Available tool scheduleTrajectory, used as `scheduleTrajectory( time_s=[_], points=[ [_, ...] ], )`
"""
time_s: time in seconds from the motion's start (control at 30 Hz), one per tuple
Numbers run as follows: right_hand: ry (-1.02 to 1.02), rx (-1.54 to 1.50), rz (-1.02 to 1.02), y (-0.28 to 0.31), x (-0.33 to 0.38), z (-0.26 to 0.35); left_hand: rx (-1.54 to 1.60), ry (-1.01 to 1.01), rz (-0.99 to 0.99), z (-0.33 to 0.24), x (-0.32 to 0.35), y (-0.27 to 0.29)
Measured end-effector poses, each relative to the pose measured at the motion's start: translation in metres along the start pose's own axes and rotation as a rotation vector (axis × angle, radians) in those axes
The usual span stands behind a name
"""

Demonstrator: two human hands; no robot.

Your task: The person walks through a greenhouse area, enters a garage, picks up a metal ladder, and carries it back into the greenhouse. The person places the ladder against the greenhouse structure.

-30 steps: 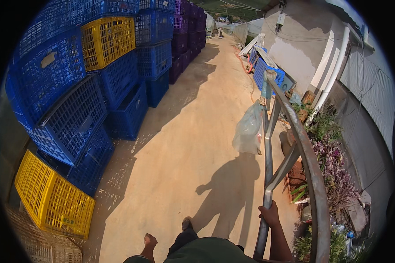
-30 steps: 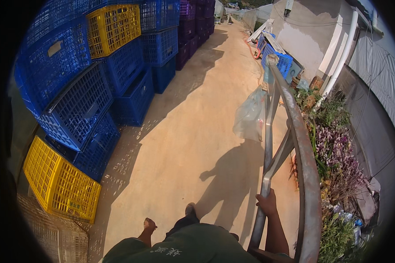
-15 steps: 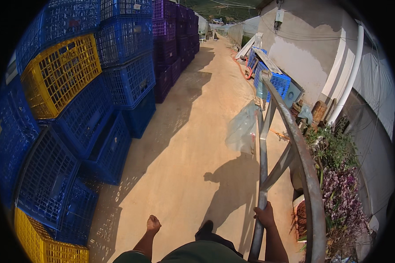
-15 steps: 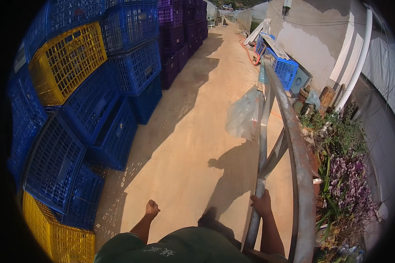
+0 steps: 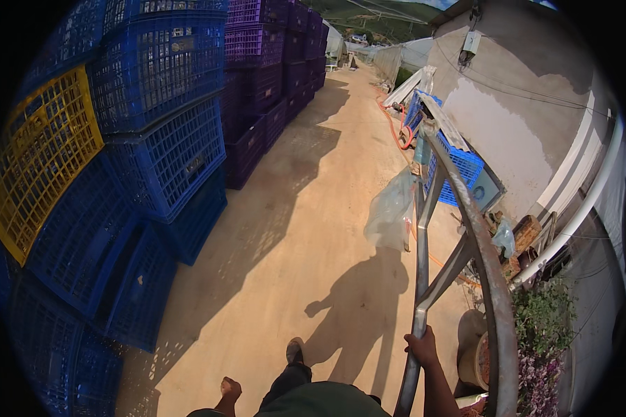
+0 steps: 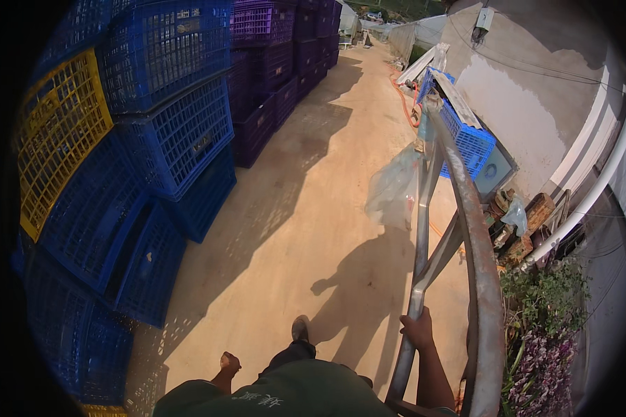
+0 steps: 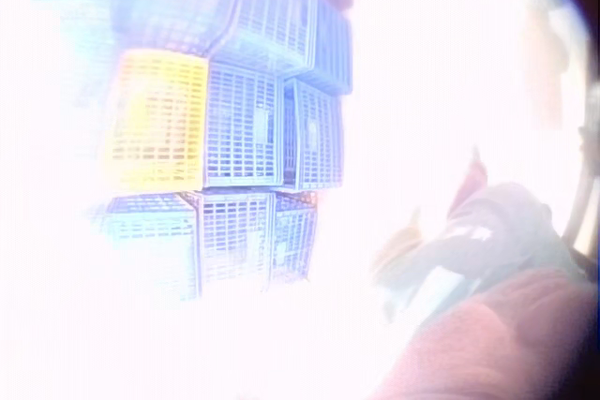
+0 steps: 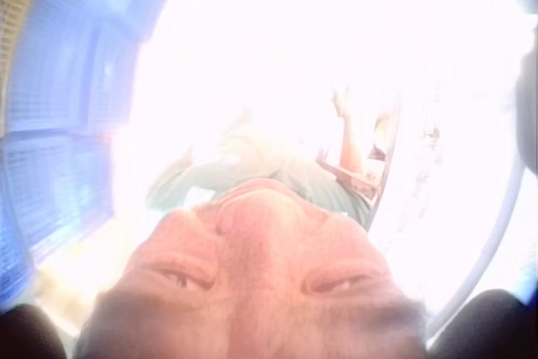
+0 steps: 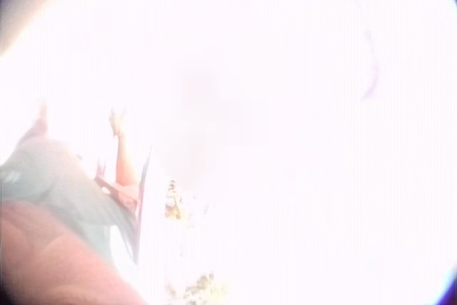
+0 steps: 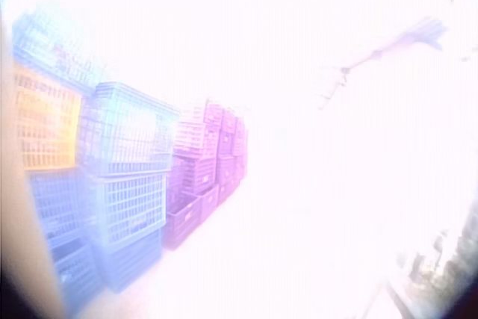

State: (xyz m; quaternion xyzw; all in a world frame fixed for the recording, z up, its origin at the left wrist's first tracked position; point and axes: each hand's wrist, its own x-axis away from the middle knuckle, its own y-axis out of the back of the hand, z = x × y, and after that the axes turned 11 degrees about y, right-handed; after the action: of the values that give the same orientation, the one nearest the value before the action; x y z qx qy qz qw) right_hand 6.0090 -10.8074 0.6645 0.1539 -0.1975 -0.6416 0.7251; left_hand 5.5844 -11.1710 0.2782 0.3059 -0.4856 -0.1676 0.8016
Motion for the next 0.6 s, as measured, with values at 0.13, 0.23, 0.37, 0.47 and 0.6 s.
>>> scheduleTrajectory(
  time_s=[0.13,0.23,0.37,0.47,0.6],
  points=[
    [0.027,-0.002,0.006,-0.027,-0.136,0.037,0.405,0.097,-0.168,-0.012,-0.136,0.176],
    [0.009,-0.021,0.004,-0.04,-0.228,0.073,1.066,0.148,-0.184,-0.012,-0.198,0.348],
    [-0.033,-0.032,0.021,-0.067,-0.359,0.086,1.468,-0.004,-0.252,-0.013,-0.281,0.538],
    [-0.031,-0.051,0.01,-0.095,-0.47,0.071,1.495,0.0,-0.32,-0.021,-0.374,0.601],
    [-0.018,-0.066,-0.019,-0.117,-0.627,0.077,1.343,0.404,-0.11,-0.034,-0.498,0.606]
  ],
)
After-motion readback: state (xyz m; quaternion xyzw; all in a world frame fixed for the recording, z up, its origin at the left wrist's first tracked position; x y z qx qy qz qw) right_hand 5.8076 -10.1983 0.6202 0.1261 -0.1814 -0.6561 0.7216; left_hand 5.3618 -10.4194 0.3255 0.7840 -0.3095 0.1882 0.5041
